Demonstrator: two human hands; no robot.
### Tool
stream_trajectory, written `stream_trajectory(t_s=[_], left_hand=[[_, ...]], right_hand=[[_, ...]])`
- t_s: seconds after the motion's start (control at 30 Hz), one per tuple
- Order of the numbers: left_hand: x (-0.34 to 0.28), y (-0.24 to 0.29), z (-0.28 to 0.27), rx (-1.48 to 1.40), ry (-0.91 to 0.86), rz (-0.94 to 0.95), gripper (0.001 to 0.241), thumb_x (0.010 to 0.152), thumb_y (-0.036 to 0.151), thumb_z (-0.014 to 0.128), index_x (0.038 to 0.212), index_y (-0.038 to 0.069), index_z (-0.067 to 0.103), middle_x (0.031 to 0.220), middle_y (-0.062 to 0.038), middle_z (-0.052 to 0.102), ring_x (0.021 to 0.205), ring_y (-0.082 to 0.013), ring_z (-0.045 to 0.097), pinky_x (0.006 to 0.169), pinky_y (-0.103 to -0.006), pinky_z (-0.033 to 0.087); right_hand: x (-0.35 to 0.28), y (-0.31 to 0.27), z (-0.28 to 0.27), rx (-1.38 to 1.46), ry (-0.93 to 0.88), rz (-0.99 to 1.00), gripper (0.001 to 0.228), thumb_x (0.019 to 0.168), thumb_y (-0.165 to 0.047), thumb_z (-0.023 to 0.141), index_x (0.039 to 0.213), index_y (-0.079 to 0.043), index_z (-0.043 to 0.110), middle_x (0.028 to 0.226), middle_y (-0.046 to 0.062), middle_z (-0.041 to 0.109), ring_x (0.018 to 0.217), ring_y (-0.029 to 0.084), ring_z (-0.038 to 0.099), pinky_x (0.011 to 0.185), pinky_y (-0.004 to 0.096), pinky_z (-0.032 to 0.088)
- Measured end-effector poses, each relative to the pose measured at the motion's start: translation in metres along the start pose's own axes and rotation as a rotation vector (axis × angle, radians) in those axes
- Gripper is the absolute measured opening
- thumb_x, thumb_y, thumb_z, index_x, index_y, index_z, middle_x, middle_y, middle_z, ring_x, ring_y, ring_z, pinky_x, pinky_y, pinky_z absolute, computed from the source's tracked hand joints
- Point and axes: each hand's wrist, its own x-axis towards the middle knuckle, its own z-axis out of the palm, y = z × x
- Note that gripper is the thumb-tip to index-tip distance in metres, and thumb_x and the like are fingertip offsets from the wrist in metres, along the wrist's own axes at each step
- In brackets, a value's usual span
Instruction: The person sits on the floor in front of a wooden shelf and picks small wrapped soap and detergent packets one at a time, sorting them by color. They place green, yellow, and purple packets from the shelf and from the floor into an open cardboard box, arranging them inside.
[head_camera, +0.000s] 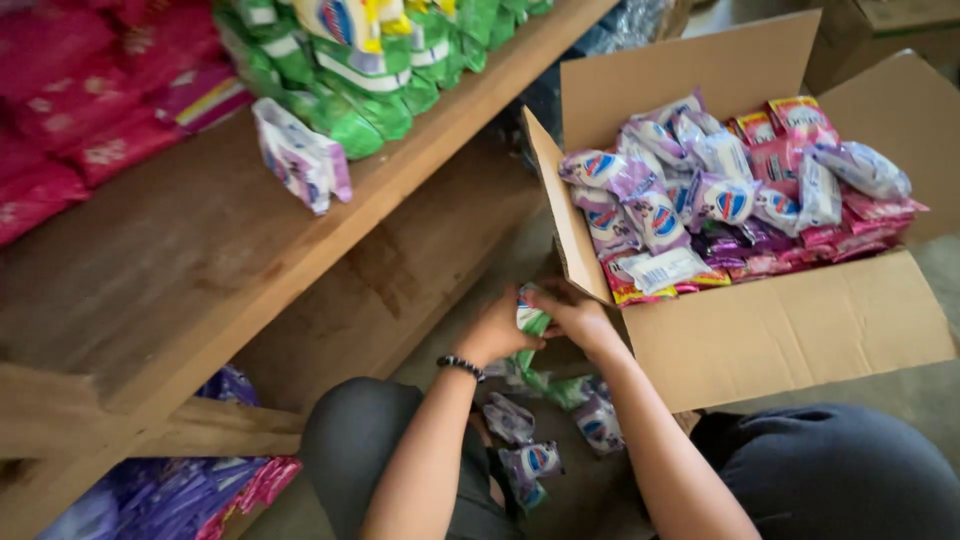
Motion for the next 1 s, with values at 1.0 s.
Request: stream_trajectory(t_s=[1.0], left_hand=[[-0.087,0.105,-0.148,-0.807,0.645,0.163,0.063,0.084,0.005,0.080,0.140,0.002,0.052,0.107,-0.002,0.067,0.094,-0.0105,0.066,0.085,-0.0283,0.057]], right_hand=[[-0.003,0.061,0.037,-0.145,-0.183,-0.062,0.054,0.089,-0.049,0.070,0.117,-0.004,0.076,0.104,0.007,0.078,0.096,0.015,0.070,0.088,0.031,0.054]])
